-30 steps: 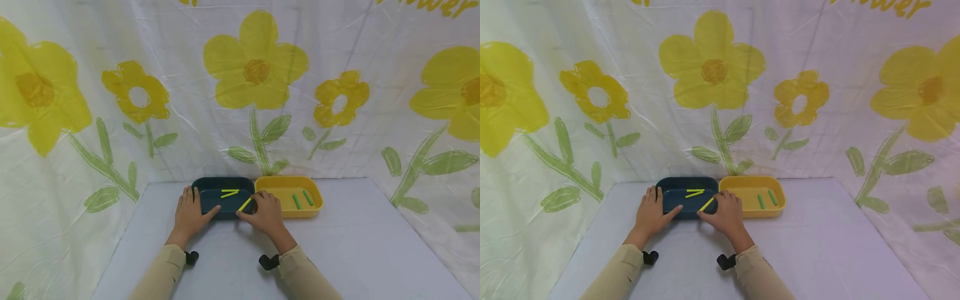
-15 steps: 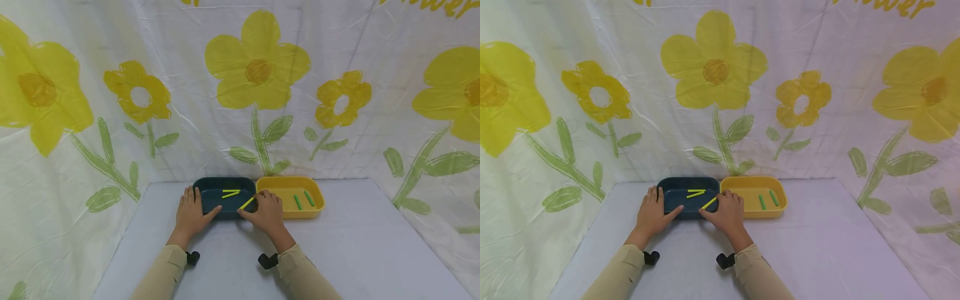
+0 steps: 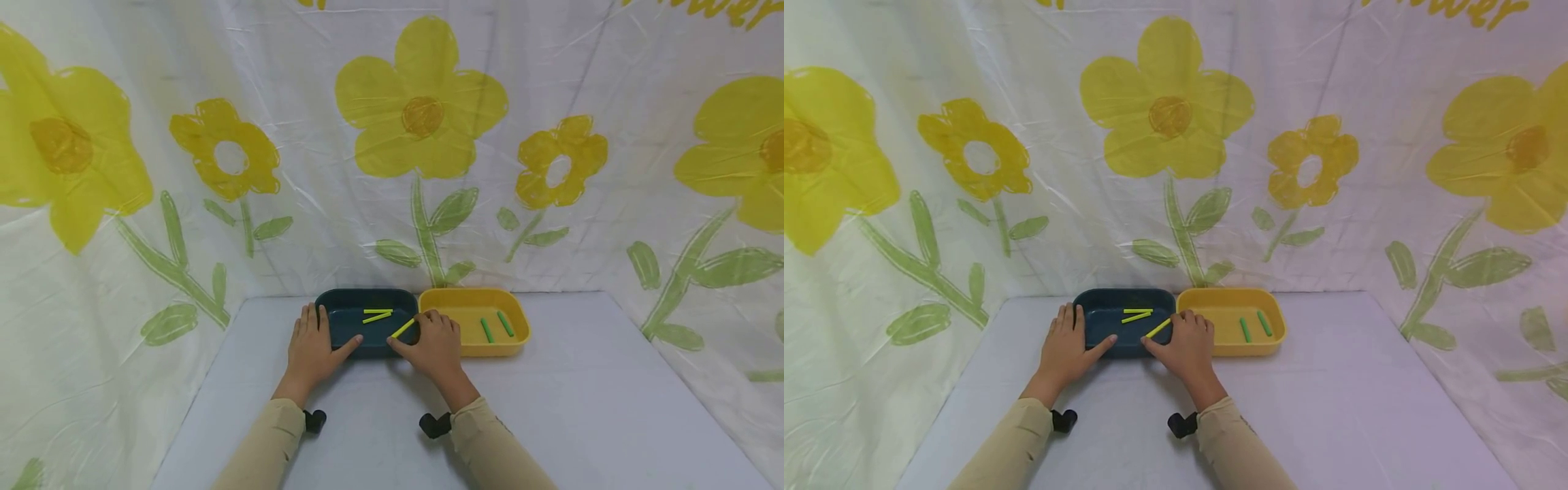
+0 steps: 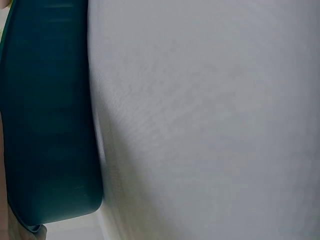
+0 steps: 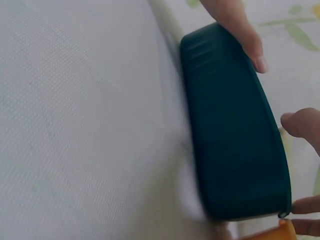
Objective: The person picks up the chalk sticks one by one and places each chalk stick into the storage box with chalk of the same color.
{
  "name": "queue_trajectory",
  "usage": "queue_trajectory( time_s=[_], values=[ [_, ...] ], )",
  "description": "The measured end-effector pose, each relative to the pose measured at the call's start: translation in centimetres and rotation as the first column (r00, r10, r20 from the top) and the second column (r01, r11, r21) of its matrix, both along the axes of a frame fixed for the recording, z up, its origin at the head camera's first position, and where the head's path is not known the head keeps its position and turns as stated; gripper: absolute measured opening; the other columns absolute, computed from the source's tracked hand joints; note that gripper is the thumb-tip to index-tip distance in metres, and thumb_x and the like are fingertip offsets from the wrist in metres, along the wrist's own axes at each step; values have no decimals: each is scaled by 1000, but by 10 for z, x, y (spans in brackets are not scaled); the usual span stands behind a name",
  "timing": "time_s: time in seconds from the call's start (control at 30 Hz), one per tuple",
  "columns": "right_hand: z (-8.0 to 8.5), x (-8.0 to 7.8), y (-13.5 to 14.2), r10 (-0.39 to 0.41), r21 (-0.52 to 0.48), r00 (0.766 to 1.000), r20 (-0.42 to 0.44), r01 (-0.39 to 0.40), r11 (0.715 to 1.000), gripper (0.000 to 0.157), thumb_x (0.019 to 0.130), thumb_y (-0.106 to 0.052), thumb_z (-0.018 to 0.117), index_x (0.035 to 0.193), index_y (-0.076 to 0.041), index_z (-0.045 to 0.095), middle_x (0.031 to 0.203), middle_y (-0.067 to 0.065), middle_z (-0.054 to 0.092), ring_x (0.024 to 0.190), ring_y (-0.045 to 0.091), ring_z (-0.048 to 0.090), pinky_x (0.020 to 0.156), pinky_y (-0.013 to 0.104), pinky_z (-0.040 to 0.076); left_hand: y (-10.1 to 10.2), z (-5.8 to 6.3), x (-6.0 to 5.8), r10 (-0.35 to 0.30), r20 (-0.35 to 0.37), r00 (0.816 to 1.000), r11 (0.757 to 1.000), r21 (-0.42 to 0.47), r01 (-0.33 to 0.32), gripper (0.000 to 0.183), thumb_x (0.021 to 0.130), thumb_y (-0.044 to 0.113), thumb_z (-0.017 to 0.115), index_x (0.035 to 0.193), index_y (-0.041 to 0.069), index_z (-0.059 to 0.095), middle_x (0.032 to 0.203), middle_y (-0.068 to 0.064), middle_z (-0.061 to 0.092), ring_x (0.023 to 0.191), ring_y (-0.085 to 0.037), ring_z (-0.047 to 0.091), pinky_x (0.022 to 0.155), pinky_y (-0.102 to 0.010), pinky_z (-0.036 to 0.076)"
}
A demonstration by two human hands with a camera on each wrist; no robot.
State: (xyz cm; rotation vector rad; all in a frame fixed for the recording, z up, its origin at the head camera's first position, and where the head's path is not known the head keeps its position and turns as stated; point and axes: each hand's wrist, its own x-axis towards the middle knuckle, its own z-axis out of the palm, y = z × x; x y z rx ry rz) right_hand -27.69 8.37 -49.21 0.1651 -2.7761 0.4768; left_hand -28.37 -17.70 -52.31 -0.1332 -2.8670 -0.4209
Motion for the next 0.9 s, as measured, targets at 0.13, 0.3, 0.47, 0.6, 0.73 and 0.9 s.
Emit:
queue_trajectory(
  time_s=[0.13, 0.3, 0.47, 0.6, 0.73, 0.9],
  values=[
    [2, 2, 0, 15, 1, 1000, -22, -15, 1000, 82, 72, -79, 63, 121, -13, 67, 120, 9, 61, 111, 32, 56, 102, 54, 41, 0, 1, 1, 0, 5, 1000, 1000, -5, 0, 124, 77, 93, 29, 156, -2, 15, 163, -24, 5, 153, -38, 3, 122, -57, 12],
    [2, 4, 1, 23, -4, 999, -30, -23, 1000, 80, 73, -78, 63, 120, -13, 68, 120, 8, 61, 110, 30, 56, 102, 54, 41, 0, 3, 1, -1, 2, 1000, 1000, -9, 1, 124, 77, 93, 29, 155, -2, 15, 163, -24, 5, 152, -39, 4, 122, -57, 12],
    [-2, 6, 5, 41, -29, 999, -24, -42, 999, 74, 76, -74, 63, 120, -14, 67, 121, 5, 60, 112, 29, 54, 103, 54, 39, 0, 3, 1, -3, 18, 1000, 1000, -8, 4, 124, 77, 93, 29, 156, -1, 14, 164, -23, 2, 153, -39, 4, 122, -58, 10],
    [2, 12, 11, 69, -59, 996, -55, -72, 996, 66, 78, -69, 65, 116, -15, 68, 119, 4, 60, 110, 28, 55, 101, 54, 41, 1, 5, 1, -7, 15, 1000, 1000, -3, 7, 124, 77, 92, 30, 156, -2, 14, 163, -23, 3, 152, -40, 5, 122, -58, 11],
    [10, 22, 18, 88, -71, 991, -98, -95, 993, 59, 80, -64, 68, 112, -15, 70, 116, 4, 62, 108, 28, 56, 98, 53, 43, 1, 8, 4, -3, 11, 1000, 1000, 0, 3, 124, 77, 92, 30, 155, -3, 15, 163, -24, 5, 152, -39, 5, 122, -58, 12],
    [10, 27, 28, 94, -77, 990, -103, -102, 992, 59, 82, -64, 65, 112, -13, 69, 116, 3, 61, 108, 27, 56, 97, 50, 43, 1, 7, 5, -11, 12, 1000, 1000, 6, 11, 124, 77, 92, 30, 155, -3, 16, 163, -24, 5, 152, -40, 4, 122, -59, 12]
  ],
)
